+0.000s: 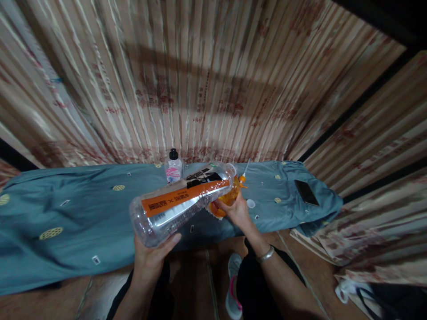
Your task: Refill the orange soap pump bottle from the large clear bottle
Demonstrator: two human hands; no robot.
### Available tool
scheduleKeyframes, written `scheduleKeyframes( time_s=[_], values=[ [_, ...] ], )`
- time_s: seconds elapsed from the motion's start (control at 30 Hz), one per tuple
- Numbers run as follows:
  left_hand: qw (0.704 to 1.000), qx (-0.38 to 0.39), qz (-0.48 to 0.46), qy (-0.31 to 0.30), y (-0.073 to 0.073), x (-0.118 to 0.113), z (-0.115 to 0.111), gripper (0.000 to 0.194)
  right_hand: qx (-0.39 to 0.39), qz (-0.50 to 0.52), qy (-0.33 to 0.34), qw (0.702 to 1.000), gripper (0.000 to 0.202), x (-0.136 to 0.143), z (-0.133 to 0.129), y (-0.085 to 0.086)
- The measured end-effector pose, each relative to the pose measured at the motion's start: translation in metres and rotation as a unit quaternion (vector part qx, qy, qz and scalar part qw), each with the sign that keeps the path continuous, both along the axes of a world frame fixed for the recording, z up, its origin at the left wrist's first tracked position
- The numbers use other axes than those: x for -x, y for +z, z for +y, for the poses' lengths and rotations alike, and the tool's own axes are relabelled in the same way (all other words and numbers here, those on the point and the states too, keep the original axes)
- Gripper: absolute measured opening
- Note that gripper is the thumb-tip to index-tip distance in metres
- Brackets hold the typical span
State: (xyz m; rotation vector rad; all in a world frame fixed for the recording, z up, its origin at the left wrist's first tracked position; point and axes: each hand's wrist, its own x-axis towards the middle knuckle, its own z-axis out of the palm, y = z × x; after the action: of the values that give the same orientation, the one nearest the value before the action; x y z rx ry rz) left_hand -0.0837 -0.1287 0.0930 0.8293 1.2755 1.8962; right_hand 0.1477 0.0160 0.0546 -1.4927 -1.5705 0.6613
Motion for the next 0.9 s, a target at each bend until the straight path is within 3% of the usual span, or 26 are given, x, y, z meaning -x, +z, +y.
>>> scheduleKeyframes(
  time_s=[0.23,0.9],
  values=[
    [1.0,-0.018,-0.01,-0.019,-0.009,0.003,0.001,0.075,0.001,0.003,0.003,1.0,0.072,0.0,0.0,-0.001],
    [0.999,-0.018,0.011,-0.026,-0.016,0.01,0.0,0.074,-0.006,-0.004,0.004,1.0,0.072,-0.002,0.003,-0.005]
  ],
)
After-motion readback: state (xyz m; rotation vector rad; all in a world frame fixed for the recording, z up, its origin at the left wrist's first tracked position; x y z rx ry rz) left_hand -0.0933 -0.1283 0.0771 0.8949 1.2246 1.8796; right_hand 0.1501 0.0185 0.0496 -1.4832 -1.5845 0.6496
